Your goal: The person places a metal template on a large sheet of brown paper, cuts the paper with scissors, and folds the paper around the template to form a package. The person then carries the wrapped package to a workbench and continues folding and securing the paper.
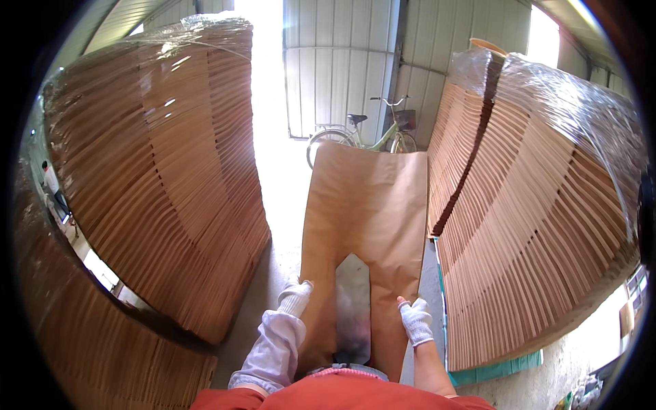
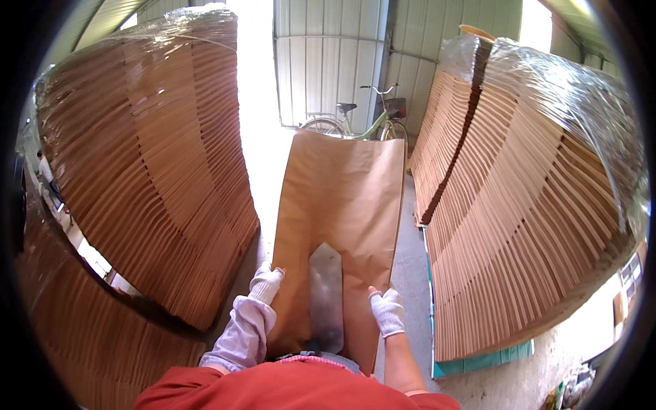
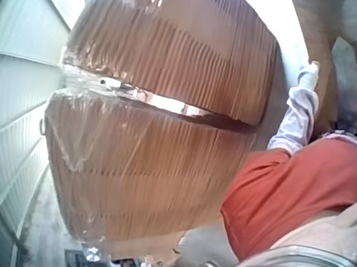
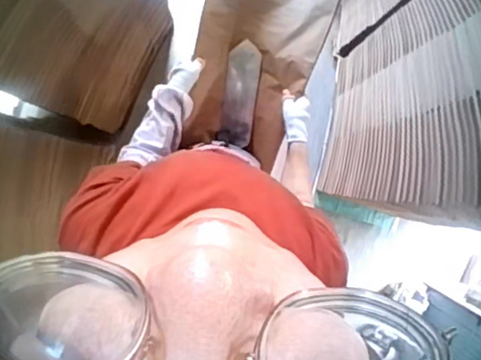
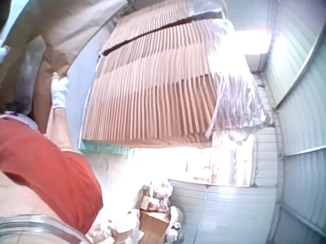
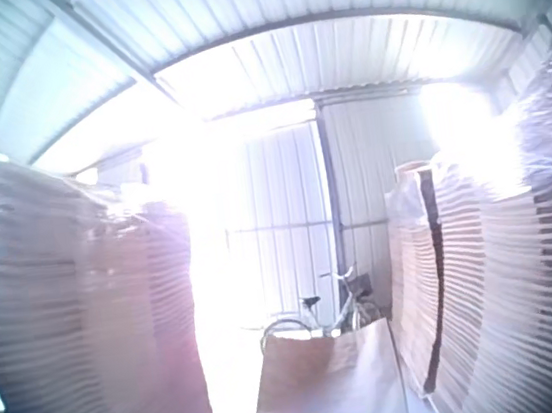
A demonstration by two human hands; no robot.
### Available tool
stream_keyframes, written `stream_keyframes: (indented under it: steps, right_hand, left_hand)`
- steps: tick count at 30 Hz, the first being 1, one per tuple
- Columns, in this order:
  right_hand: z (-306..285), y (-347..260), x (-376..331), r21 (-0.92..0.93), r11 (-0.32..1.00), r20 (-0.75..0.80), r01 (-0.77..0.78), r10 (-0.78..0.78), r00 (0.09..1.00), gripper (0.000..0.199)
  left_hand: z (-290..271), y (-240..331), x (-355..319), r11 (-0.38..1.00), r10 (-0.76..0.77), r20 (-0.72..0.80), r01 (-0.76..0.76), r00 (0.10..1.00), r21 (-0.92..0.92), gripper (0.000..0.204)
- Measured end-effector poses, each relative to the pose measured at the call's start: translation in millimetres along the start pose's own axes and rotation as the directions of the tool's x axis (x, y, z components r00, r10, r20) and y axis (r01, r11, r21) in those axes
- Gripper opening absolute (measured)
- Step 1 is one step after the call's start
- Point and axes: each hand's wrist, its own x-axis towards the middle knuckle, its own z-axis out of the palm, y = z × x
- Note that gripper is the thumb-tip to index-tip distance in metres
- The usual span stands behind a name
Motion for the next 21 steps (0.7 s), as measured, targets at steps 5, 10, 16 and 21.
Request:
stream_keyframes:
  steps: [5, 10, 16, 21]
  right_hand:
    - [75, -43, 117, -0.088, 0.996, -0.027, 0.021, -0.023, 0.999, 0.064]
    - [110, -84, 212, -0.015, 0.997, 0.014, -0.073, 0.073, 0.997, 0.065]
    - [180, -130, 354, -0.063, 0.998, 0.06, -0.026, 0.03, 0.998, 0.064]
    - [240, -195, 462, -0.017, 1.0, 0.191, 0.006, -0.003, 0.982, 0.063]
  left_hand:
    - [30, 10, 164, 0.995, 0.088, -0.061, -0.085, 0.994, 0.046, 0.05]
    - [27, 95, 232, 0.996, -0.083, 0.072, 0.08, 0.994, 0.049, 0.05]
    - [31, 171, 357, 0.995, -0.095, 0.059, 0.095, 0.994, 0.016, 0.048]
    - [43, 197, 475, 0.99, 0.013, -0.175, 0.013, 0.984, 0.144, 0.07]
